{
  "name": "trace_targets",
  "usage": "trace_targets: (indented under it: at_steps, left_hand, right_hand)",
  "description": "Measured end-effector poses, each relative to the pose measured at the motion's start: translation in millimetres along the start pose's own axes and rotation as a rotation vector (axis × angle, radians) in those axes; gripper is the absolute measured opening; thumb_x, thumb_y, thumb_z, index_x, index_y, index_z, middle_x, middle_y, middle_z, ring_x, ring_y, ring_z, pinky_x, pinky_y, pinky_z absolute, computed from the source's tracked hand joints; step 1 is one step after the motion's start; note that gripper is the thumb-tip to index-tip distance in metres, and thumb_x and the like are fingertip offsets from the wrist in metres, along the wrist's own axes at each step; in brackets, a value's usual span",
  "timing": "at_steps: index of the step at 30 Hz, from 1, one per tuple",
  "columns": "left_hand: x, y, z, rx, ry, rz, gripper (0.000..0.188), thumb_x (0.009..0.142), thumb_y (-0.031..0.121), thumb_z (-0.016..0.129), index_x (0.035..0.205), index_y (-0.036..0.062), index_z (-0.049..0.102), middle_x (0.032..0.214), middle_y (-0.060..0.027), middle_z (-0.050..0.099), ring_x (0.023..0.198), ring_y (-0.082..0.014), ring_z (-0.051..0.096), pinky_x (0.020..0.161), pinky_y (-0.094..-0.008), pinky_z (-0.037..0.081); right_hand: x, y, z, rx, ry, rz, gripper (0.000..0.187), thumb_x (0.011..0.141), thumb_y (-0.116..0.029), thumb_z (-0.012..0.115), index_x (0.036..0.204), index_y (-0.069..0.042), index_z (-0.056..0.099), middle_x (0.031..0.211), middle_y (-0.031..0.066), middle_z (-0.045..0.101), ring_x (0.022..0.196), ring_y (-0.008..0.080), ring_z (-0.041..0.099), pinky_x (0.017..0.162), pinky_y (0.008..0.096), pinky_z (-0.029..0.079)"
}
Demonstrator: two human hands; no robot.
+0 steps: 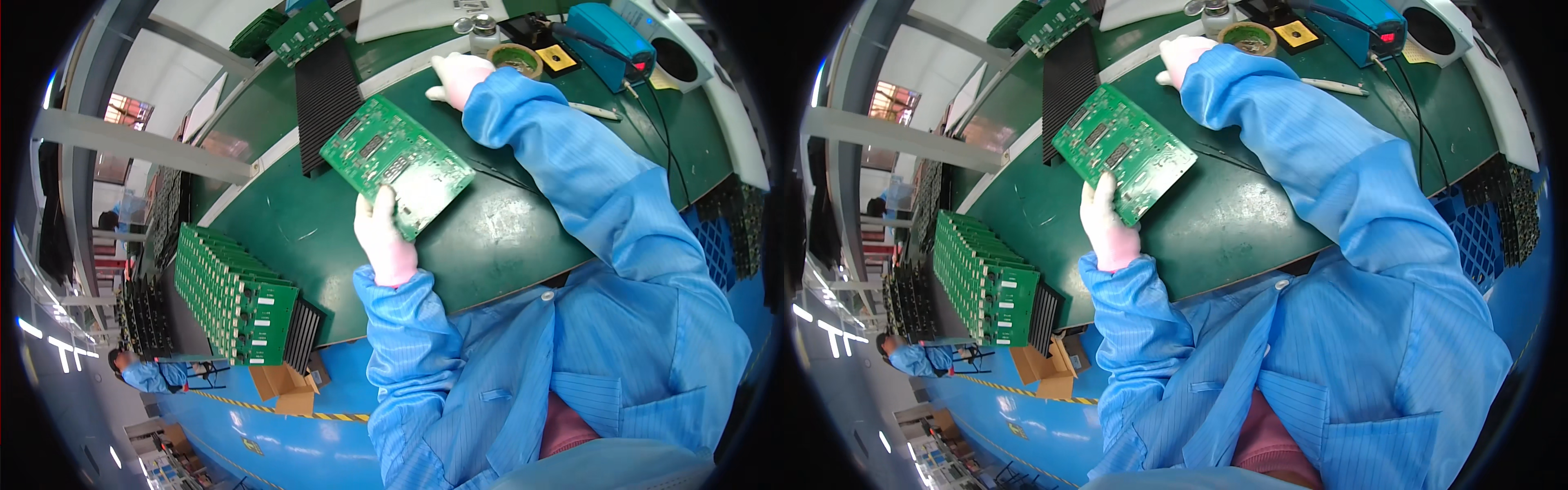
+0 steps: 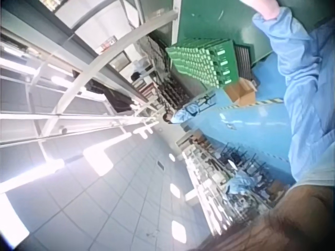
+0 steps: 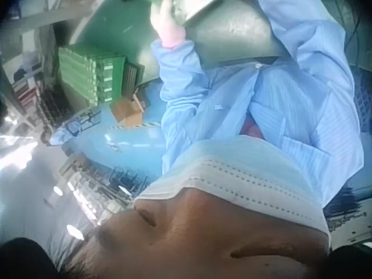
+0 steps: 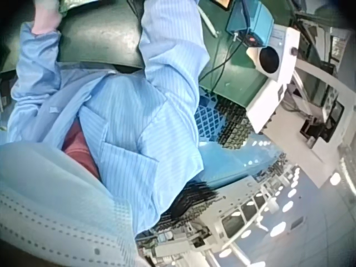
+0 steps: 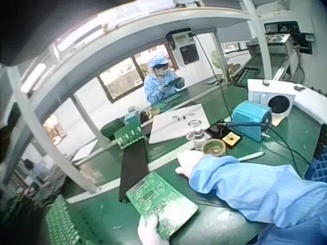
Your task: Soldering electronic components onto printed circuit boards at a manual assembly station.
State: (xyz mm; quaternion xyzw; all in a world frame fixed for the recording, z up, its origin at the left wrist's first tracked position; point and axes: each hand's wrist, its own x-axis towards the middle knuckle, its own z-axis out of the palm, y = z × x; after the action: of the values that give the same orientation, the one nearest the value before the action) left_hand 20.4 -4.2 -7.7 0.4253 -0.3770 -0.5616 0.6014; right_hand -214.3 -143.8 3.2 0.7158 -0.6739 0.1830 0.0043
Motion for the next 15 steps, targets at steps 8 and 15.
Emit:
trace_targets:
  at_steps: [8, 15]
  left_hand:
    - [-2, -1, 6, 0.003, -0.016, -0.013, 0.026, 0.092, 0.010, 0.054, 0.113, -0.0041, 0.059, 0.100, -0.0116, 0.065, 0.080, -0.0137, 0.059, 0.076, -0.0235, 0.048]
    - [-1, -4, 2, -0.003, -0.020, -0.028, 0.027, 0.092, 0.009, 0.054, 0.114, -0.0048, 0.058, 0.099, -0.0119, 0.065, 0.080, -0.0135, 0.059, 0.075, -0.0230, 0.048]
  right_hand:
    - [-5, 0, 24, -0.037, -0.049, -0.103, 0.035, 0.087, -0.028, 0.062, 0.114, -0.004, 0.061, 0.101, 0.0134, 0.067, 0.084, 0.0278, 0.065, 0.075, 0.0373, 0.053]
    - [-61, 7, -22, 0.802, -0.524, 0.085, 0.035, 0.092, -0.021, 0.056, 0.120, -0.001, 0.059, 0.097, 0.0087, 0.065, 0.078, 0.0137, 0.061, 0.064, 0.0259, 0.052]
